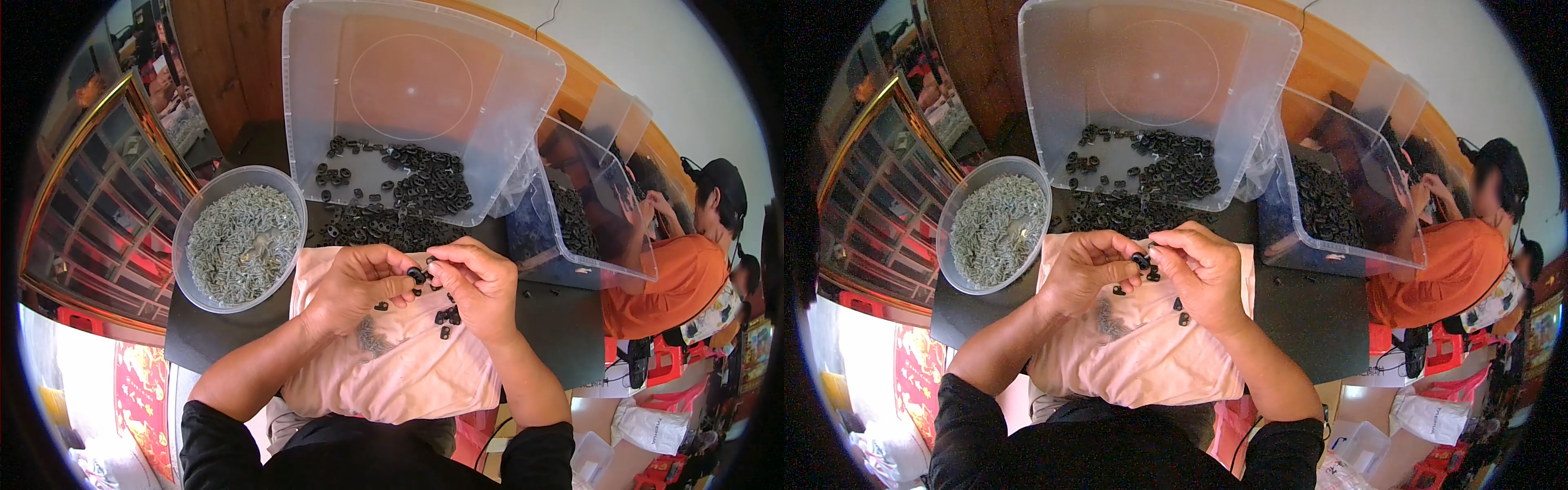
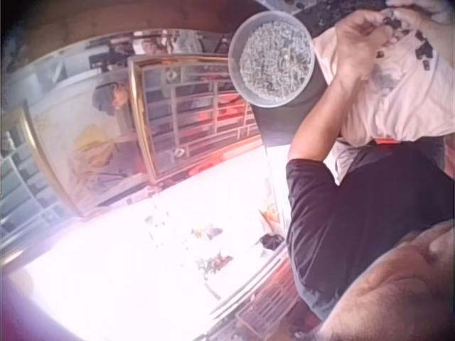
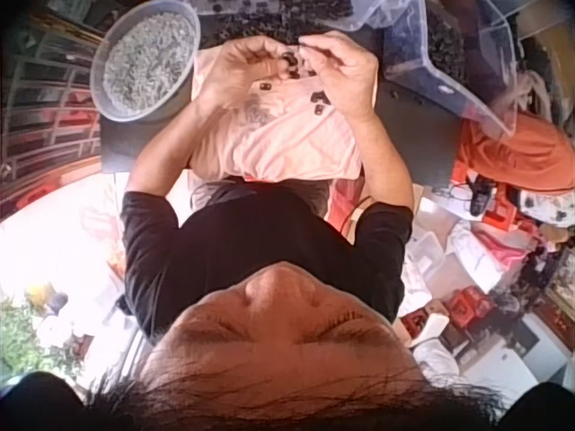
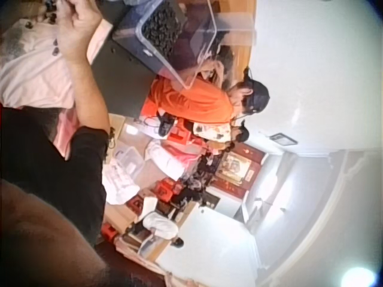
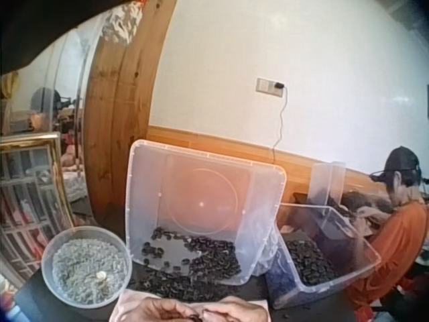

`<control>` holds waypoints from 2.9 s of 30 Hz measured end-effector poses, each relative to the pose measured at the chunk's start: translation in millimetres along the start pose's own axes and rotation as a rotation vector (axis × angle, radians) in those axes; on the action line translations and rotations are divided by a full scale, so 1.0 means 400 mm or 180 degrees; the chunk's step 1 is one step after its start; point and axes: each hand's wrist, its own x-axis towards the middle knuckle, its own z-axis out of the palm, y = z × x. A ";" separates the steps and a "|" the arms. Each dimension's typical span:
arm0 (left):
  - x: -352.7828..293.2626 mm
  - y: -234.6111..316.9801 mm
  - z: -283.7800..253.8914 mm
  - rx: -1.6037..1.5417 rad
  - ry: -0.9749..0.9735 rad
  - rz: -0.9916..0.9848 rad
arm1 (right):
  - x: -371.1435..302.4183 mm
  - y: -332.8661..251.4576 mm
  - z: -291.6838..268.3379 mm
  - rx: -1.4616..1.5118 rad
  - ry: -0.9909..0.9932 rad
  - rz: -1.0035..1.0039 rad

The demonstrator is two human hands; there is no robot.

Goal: The person sits at a table and repeatedly picks up small black plastic components and metal screws from a pile. They insert the screws into the plastic parts and place the assembled units onto a pink cloth on the table.

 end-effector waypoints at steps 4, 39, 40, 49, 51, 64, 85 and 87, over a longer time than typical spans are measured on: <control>-0.001 0.006 0.004 -0.0039 0.0031 -0.0002 | -0.001 0.005 -0.001 -0.0107 -0.0039 -0.0117; -0.009 0.007 0.014 -0.0526 0.0296 -0.0215 | -0.009 -0.006 0.032 -0.0898 0.0039 -0.0634; -0.008 0.003 0.014 -0.0555 0.0327 -0.0201 | -0.012 -0.006 0.035 -0.0908 0.0035 -0.0608; -0.007 -0.008 -0.004 -0.0601 0.0425 -0.0120 | -0.015 0.021 0.045 -0.0839 -0.0133 -0.0838; -0.008 -0.013 -0.005 -0.0559 0.0493 -0.0125 | -0.018 0.033 0.052 -0.0804 -0.0126 -0.0866; -0.015 -0.034 -0.002 -0.0402 0.0801 0.0079 | -0.024 0.068 0.091 -0.1174 0.0054 -0.1152; -0.004 0.032 -0.019 0.0332 0.0837 0.0462 | 0.048 -0.120 -0.122 -0.2667 0.1559 -0.1523; 0.015 0.048 -0.018 0.0902 0.0941 0.0351 | 0.063 -0.130 -0.233 -0.2929 0.1993 -0.1296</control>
